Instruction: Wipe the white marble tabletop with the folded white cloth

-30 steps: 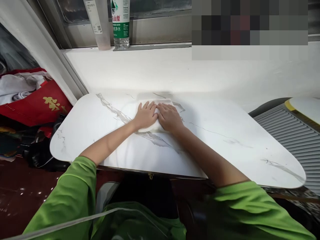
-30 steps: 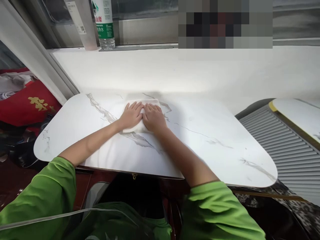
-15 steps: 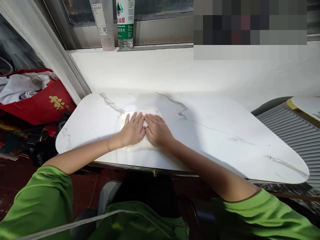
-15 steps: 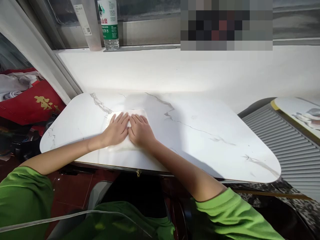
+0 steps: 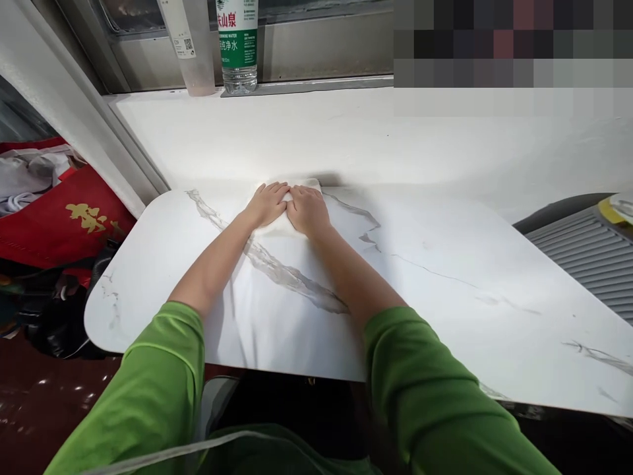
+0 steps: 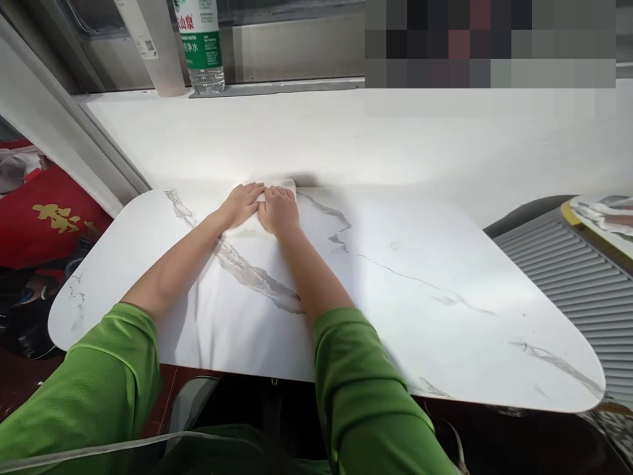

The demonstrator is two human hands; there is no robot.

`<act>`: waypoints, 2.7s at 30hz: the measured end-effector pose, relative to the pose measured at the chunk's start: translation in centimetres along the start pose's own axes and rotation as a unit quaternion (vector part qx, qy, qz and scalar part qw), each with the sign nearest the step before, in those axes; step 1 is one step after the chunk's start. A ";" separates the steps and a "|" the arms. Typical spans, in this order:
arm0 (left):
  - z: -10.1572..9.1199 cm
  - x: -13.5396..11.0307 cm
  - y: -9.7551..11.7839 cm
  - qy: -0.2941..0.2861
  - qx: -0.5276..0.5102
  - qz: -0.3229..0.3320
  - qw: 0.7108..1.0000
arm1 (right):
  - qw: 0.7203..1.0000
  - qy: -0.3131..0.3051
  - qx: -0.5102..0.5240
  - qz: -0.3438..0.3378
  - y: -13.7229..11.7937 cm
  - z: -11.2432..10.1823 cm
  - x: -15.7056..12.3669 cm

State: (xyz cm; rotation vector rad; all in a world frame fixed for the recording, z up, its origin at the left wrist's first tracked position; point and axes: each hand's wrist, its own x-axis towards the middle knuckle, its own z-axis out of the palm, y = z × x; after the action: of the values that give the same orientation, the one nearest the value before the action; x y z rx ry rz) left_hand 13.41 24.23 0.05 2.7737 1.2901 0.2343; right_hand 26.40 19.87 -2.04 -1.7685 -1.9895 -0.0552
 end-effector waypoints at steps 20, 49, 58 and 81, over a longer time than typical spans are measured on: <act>-1.6 -16.7 6.4 0.012 0.028 -0.044 0.999 | 0.987 -0.021 0.011 -0.159 -5.1 -2.9 -12.0; -2.8 -8.8 -9.3 0.034 0.004 -0.158 0.987 | 0.985 -0.037 0.033 -0.164 -10.4 5.2 4.3; -2.8 -11.7 -7.0 0.008 0.016 -0.151 0.988 | 0.984 -0.012 0.024 -0.178 -10.8 4.2 0.3; -5.0 -26.6 -3.1 0.010 0.053 -0.230 0.972 | 0.953 -0.071 0.086 -0.283 -19.7 0.7 -8.7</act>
State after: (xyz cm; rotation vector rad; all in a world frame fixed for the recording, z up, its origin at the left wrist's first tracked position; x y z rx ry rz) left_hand -6.66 5.93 1.69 2.4550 1.9489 0.1636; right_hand 8.03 8.75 -0.47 -1.0772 -2.4619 0.0610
